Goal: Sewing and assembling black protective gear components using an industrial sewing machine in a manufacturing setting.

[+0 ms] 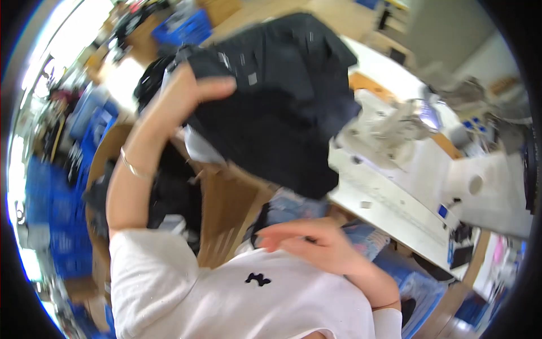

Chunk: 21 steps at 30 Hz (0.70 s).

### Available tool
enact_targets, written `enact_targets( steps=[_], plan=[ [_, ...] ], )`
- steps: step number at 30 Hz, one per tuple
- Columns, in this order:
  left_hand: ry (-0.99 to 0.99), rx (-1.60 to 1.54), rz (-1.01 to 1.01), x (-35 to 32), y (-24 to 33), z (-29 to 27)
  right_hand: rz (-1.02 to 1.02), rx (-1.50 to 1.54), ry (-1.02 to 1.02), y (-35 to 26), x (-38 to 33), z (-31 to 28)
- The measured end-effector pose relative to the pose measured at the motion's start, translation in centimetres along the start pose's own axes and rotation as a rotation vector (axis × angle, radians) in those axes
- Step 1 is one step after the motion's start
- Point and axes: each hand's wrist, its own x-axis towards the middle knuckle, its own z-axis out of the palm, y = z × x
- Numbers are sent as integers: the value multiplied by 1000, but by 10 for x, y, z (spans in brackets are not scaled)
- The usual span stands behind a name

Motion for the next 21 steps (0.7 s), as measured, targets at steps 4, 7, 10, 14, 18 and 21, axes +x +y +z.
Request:
enact_targets(
  steps=[4, 7, 10, 14, 18, 21],
  plan=[
    [314, 254, -210, -63, 45, -176, -823, -267, 17, -65, 20, 21],
    [466, -64, -90, -144, 33, -309, -783, -194, -71, -84, 12, 41],
    [608, -146, -321, -237, -2, -318, -809, -156, -185, -79, 29, 45],
    [756, 120, -1085, -279, -101, -275, -952, -63, -395, -64, 46, 37],
    [912, 1247, -1487, -334, -235, -272, -988, -204, -276, -64, 39, 40],
    [906, 1974, -1022, -299, -249, -272, -984, -280, -195, -74, 27, 44]
  ],
)
